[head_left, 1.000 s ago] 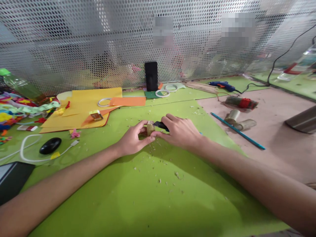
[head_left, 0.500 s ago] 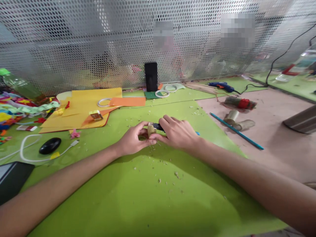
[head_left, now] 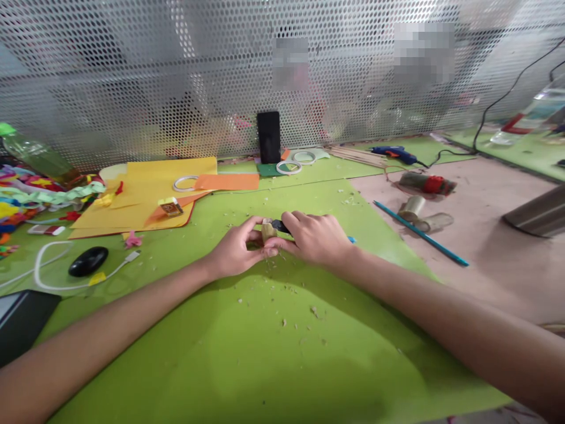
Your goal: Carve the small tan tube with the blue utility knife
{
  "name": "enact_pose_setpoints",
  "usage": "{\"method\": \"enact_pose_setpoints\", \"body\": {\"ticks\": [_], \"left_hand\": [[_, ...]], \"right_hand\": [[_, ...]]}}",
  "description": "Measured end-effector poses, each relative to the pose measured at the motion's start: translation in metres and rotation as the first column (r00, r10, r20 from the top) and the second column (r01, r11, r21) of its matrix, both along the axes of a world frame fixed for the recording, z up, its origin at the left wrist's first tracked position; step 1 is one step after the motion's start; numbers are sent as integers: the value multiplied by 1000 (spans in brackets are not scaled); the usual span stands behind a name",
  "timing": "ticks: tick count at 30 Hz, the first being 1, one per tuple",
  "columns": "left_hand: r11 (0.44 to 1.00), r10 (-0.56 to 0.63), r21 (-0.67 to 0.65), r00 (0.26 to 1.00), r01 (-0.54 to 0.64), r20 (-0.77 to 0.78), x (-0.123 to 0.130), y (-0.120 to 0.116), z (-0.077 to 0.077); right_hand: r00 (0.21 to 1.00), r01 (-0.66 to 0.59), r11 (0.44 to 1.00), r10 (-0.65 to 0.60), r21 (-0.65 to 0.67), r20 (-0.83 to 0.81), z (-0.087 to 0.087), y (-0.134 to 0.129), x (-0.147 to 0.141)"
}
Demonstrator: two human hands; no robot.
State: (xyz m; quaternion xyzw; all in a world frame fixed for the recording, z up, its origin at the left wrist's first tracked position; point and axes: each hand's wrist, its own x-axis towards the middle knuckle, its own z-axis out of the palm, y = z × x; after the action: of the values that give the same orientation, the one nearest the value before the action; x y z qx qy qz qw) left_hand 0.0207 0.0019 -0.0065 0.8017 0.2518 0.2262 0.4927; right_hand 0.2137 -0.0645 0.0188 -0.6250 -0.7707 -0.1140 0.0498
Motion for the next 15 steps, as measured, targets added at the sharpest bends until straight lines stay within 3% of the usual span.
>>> {"method": "enact_pose_setpoints", "body": {"ticks": [7,15], "left_hand": [[994,32,105,998,-27,-50,-1,0,1],[979,58,196,998,-56,-1,-1,-2,1]], "right_hand": [[1000,12,1000,-12,-7,-22,-2,0,-1],[998,31,999,-31,-10,-60,-2,1,-2]]}}
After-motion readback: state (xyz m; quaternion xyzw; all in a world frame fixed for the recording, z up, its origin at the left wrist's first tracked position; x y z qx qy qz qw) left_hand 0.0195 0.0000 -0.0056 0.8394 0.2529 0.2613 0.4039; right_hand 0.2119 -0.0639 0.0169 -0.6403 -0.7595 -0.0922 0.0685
